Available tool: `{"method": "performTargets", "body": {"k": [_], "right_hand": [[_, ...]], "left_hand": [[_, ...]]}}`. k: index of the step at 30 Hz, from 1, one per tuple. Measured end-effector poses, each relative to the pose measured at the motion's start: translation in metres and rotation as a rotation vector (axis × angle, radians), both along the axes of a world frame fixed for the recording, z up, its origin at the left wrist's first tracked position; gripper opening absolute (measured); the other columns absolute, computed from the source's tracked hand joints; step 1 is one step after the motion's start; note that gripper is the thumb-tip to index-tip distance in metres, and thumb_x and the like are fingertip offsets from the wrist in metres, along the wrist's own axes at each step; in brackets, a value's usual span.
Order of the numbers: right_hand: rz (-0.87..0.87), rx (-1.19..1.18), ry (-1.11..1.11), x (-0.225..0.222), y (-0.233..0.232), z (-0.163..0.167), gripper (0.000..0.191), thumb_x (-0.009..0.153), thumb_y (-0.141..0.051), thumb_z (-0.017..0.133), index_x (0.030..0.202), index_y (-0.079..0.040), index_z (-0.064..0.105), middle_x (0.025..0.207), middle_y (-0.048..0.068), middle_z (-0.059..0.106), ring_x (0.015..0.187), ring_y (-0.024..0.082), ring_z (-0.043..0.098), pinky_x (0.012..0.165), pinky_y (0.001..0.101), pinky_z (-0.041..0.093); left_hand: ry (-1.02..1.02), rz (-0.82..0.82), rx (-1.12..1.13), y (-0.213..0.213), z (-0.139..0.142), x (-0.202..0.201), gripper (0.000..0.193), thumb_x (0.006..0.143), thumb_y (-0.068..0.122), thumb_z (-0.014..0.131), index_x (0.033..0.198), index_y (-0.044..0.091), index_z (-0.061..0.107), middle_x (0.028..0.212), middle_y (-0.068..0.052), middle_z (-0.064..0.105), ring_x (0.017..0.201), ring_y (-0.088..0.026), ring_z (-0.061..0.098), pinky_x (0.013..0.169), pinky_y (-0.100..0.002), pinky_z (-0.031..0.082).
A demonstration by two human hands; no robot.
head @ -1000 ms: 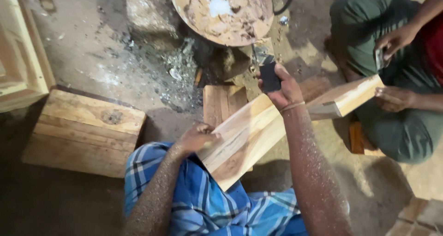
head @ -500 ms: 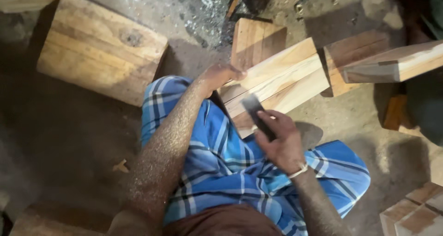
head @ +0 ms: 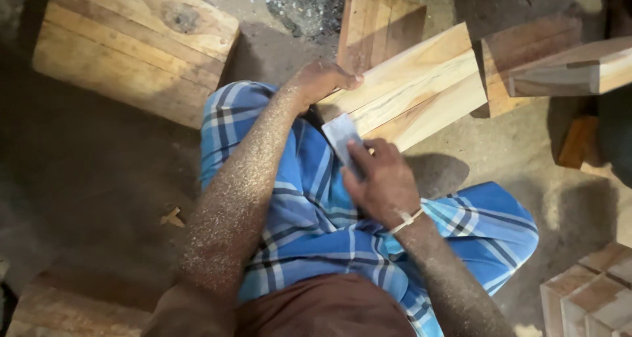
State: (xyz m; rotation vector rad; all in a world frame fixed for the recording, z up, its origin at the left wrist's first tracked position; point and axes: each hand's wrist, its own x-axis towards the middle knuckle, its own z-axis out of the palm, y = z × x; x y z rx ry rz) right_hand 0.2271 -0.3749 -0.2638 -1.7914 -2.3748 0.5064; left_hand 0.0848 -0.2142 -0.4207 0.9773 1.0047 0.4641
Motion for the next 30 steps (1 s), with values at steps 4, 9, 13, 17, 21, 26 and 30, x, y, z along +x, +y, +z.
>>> {"method": "performTargets", "body": {"k": [4, 9, 13, 17, 21, 26, 30], "right_hand": [[-0.002, 0.039, 0.004, 0.004, 0.006, 0.000, 0.041, 0.081, -0.024, 0.077, 0.117, -0.005, 0.072, 0.108, 0.019, 0.065, 0.099, 0.039, 0.064, 0.085, 0.0477, 0.055], [-0.026, -0.047, -0.039, 0.020, 0.017, 0.001, 0.039, 0.079, -0.024, 0.077, 0.114, -0.006, 0.074, 0.101, 0.020, 0.066, 0.094, 0.038, 0.065, 0.080, 0.0484, 0.055], [-0.043, -0.047, -0.045, 0.037, 0.027, 0.001, 0.039, 0.082, -0.022, 0.076, 0.117, -0.006, 0.074, 0.100, 0.020, 0.066, 0.093, 0.039, 0.065, 0.081, 0.0493, 0.055], [-0.079, -0.019, -0.011, 0.058, 0.037, -0.003, 0.031, 0.084, -0.022, 0.074, 0.112, -0.009, 0.076, 0.097, 0.015, 0.070, 0.093, 0.036, 0.067, 0.083, 0.0482, 0.055], [-0.028, 0.017, -0.011, 0.083, 0.049, -0.007, 0.036, 0.079, -0.021, 0.076, 0.111, -0.005, 0.076, 0.098, 0.019, 0.068, 0.094, 0.038, 0.065, 0.083, 0.0470, 0.054], [-0.016, 0.053, -0.031, 0.110, 0.068, -0.008, 0.037, 0.080, -0.020, 0.076, 0.113, -0.004, 0.076, 0.099, 0.017, 0.069, 0.095, 0.037, 0.065, 0.087, 0.0458, 0.053], [-0.022, -0.002, -0.028, 0.127, 0.079, -0.007, 0.034, 0.079, -0.020, 0.075, 0.109, -0.005, 0.077, 0.099, 0.016, 0.069, 0.094, 0.034, 0.066, 0.086, 0.0444, 0.054]], "left_hand": [[0.120, 0.006, 0.055, -0.001, 0.004, -0.002, 0.049, 0.075, 0.044, 0.082, 0.105, 0.005, 0.081, 0.106, -0.013, 0.080, 0.101, -0.022, 0.073, 0.092, -0.034, 0.051], [0.101, 0.015, -0.038, -0.002, 0.012, -0.005, 0.048, 0.074, 0.042, 0.082, 0.106, 0.005, 0.081, 0.106, -0.013, 0.082, 0.100, -0.024, 0.075, 0.092, -0.037, 0.054], [0.080, -0.031, -0.004, -0.002, 0.014, -0.003, 0.045, 0.078, 0.042, 0.080, 0.108, 0.009, 0.082, 0.108, -0.008, 0.081, 0.102, -0.020, 0.072, 0.095, -0.034, 0.050], [0.119, -0.003, 0.074, -0.002, 0.010, -0.001, 0.042, 0.081, 0.043, 0.078, 0.105, 0.008, 0.081, 0.106, -0.008, 0.082, 0.101, -0.020, 0.074, 0.094, -0.035, 0.052], [0.120, 0.019, 0.000, -0.003, 0.005, -0.001, 0.038, 0.078, 0.038, 0.081, 0.100, 0.007, 0.082, 0.104, -0.008, 0.082, 0.098, -0.020, 0.074, 0.093, -0.034, 0.054], [0.018, 0.031, 0.058, -0.003, 0.005, -0.004, 0.031, 0.079, 0.032, 0.080, 0.098, 0.008, 0.084, 0.098, -0.003, 0.083, 0.095, -0.014, 0.074, 0.088, -0.028, 0.052], [0.000, 0.102, -0.090, -0.003, 0.010, -0.004, 0.028, 0.076, 0.026, 0.084, 0.093, 0.004, 0.081, 0.088, -0.006, 0.080, 0.084, -0.016, 0.071, 0.079, -0.029, 0.054]]}}
